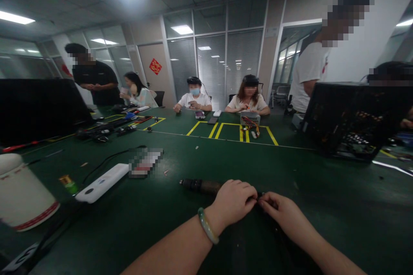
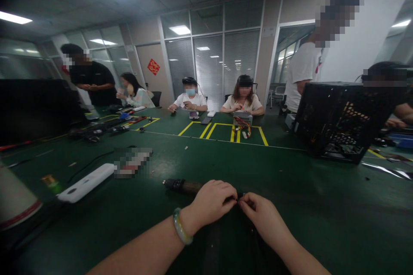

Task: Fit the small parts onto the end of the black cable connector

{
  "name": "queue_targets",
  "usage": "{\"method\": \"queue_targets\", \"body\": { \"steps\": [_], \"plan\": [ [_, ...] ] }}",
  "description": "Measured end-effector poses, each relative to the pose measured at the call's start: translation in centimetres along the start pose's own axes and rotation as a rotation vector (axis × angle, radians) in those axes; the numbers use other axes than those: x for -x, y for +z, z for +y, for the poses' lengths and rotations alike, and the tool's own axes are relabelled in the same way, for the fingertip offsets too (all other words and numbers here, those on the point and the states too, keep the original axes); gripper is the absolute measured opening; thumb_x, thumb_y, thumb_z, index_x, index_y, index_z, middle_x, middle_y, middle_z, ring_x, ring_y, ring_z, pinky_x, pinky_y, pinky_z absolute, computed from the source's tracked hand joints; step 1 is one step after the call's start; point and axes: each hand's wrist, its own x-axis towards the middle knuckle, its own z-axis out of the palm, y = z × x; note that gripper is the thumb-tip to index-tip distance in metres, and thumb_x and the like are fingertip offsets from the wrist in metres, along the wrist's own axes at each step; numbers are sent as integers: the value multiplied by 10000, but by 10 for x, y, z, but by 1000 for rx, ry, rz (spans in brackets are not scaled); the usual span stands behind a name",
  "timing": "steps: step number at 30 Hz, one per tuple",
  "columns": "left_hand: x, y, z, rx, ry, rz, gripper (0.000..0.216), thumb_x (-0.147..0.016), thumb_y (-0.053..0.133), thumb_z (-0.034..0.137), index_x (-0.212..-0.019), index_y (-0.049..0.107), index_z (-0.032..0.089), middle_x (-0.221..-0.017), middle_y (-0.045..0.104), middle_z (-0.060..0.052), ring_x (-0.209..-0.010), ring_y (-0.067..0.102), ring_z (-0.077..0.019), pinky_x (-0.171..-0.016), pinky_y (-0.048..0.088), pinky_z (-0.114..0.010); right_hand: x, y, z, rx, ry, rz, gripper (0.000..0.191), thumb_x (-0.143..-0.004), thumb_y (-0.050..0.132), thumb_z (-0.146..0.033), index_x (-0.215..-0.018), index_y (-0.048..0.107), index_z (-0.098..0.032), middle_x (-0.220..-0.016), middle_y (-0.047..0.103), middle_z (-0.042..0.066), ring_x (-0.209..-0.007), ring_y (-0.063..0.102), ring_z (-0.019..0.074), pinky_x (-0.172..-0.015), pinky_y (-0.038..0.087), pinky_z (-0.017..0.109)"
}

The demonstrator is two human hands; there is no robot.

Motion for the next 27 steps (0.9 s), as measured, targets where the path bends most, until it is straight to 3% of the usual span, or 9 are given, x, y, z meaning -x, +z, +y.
{"method": "queue_targets", "body": {
  "steps": [19,27],
  "plan": [
    [0,3,0,1,-15,-12,48,-877,599,235,-920,620,226,-1006,655,13,-937,589,-178,-843,411,-325,-1,1,1,25,9,20,257,-902,500,-417,-884,671,-225,-776,692,-3,-700,629,183,-591,414,243],
    [1,0,1,32,-25,5,115,-886,590,297,-958,623,214,-1003,661,-9,-942,595,-195,-881,420,-350,0,-1,2,-16,16,-2,247,-911,504,-415,-930,671,-235,-851,709,-2,-754,652,188,-618,444,241]
  ]
}}
